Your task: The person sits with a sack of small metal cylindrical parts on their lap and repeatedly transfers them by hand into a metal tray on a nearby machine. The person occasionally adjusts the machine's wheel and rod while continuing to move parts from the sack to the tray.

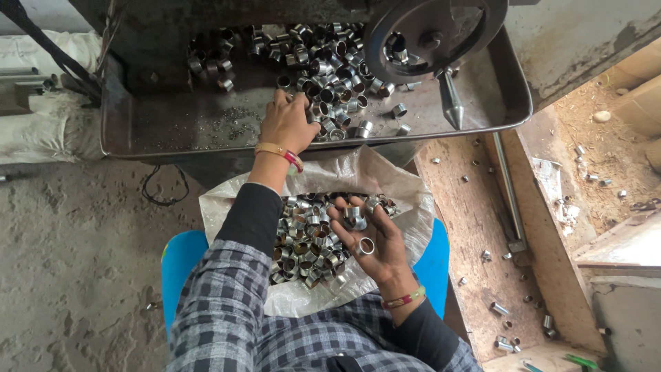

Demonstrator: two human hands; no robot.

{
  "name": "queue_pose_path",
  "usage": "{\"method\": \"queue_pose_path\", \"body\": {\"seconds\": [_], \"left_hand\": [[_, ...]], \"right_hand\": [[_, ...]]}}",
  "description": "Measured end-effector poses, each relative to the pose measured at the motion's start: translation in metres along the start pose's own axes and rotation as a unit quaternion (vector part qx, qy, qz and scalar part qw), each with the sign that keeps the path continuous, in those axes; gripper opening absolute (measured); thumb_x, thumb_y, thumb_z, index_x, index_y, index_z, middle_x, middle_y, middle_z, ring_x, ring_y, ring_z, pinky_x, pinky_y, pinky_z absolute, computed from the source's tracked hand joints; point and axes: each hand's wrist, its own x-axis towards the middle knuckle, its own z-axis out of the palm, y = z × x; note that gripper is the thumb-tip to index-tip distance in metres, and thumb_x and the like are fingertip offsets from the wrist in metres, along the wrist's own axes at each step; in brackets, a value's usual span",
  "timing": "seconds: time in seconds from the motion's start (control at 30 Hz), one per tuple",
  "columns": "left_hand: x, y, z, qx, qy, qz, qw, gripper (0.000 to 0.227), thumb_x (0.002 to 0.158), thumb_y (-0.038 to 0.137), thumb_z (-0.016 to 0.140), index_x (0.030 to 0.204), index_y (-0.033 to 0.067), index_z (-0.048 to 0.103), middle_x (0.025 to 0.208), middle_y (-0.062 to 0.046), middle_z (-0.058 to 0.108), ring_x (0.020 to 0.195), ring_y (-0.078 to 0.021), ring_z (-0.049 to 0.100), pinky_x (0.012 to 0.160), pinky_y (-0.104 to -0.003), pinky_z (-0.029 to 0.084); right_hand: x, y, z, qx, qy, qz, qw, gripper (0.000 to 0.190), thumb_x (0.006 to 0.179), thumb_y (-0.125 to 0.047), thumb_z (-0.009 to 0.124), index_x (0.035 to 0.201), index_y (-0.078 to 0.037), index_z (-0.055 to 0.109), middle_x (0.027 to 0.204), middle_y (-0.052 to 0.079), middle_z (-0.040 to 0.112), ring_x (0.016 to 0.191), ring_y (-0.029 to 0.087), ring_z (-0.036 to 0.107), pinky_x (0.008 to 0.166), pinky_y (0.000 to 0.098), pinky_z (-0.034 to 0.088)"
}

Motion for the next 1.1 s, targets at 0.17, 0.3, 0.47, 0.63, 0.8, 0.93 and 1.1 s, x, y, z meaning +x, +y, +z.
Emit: {"method": "queue_pose_path", "body": {"seconds": [0.17, 0.3, 0.47, 0.63, 0.8, 0.93, 1.1], "left_hand": [[0.004, -0.005, 0.006, 0.0, 0.005, 0.01, 1.0, 0.051, 0.074, 0.029, 0.083, 0.116, 0.0072, 0.066, 0.126, -0.017, 0.057, 0.116, -0.0393, 0.059, 0.093, -0.051, 0.055], [0.005, -0.016, 0.018, -0.025, 0.072, 0.035, 0.996, 0.034, 0.083, 0.02, 0.076, 0.11, 0.0017, 0.065, 0.12, -0.018, 0.063, 0.105, -0.0374, 0.066, 0.09, -0.048, 0.057], [0.011, -0.026, 0.033, -0.058, 0.129, 0.081, 0.987, 0.016, 0.084, 0.009, 0.071, 0.097, 0.0025, 0.067, 0.105, -0.017, 0.067, 0.096, -0.0364, 0.069, 0.084, -0.047, 0.057], [0.013, -0.027, 0.021, -0.18, 0.142, 0.064, 0.971, 0.017, 0.082, 0.009, 0.073, 0.099, 0.0053, 0.07, 0.1, -0.014, 0.073, 0.086, -0.0295, 0.073, 0.077, -0.042, 0.061], [0.002, -0.028, -0.021, -0.665, 0.008, -0.047, 0.746, 0.019, 0.088, 0.001, 0.062, 0.106, 0.0027, 0.067, 0.097, -0.016, 0.072, 0.068, -0.0256, 0.073, 0.057, -0.036, 0.065], [-0.06, -0.026, -0.03, -0.736, -0.087, -0.034, 0.671, 0.012, 0.101, -0.001, 0.062, 0.112, -0.0058, 0.066, 0.105, -0.02, 0.075, 0.082, -0.0276, 0.073, 0.067, -0.036, 0.066], [-0.145, -0.019, 0.003, -0.813, -0.149, -0.085, 0.557, 0.017, 0.1, 0.003, 0.054, 0.115, -0.0034, 0.059, 0.112, -0.022, 0.073, 0.099, -0.0319, 0.076, 0.086, -0.044, 0.065]], "right_hand": [[0.01, 0.005, 0.006, -0.134, -0.056, -0.007, 0.989, 0.04, 0.105, -0.023, 0.054, 0.134, 0.004, 0.053, 0.143, 0.024, 0.055, 0.137, 0.039, 0.054, 0.116, 0.0471, 0.046], [0.011, 0.002, 0.006, -0.373, -0.024, -0.058, 0.926, 0.043, 0.104, -0.017, 0.049, 0.142, 0.002, 0.054, 0.148, 0.019, 0.056, 0.137, 0.029, 0.054, 0.114, 0.0408, 0.042], [0.003, -0.007, 0.004, -0.725, -0.047, -0.135, 0.674, 0.052, 0.097, -0.006, 0.044, 0.148, -0.004, 0.05, 0.146, 0.011, 0.061, 0.136, 0.023, 0.057, 0.112, 0.0359, 0.042], [-0.007, -0.018, 0.008, -0.677, -0.066, -0.163, 0.715, 0.045, 0.101, -0.008, 0.047, 0.146, 0.0, 0.051, 0.149, 0.016, 0.059, 0.139, 0.028, 0.054, 0.116, 0.0377, 0.04], [-0.023, -0.026, 0.005, -0.34, -0.01, -0.055, 0.939, 0.046, 0.105, -0.017, 0.044, 0.146, 0.002, 0.045, 0.145, 0.022, 0.058, 0.133, 0.034, 0.06, 0.109, 0.0432, 0.05], [-0.029, -0.033, -0.007, -0.293, 0.074, -0.028, 0.953, 0.047, 0.102, -0.02, 0.044, 0.145, -0.001, 0.045, 0.132, 0.021, 0.063, 0.116, 0.036, 0.066, 0.095, 0.0479, 0.058], [-0.029, -0.037, -0.028, -0.267, 0.119, -0.046, 0.955, 0.047, 0.104, -0.024, 0.045, 0.145, -0.001, 0.046, 0.126, 0.022, 0.065, 0.11, 0.035, 0.066, 0.093, 0.047, 0.056]]}}
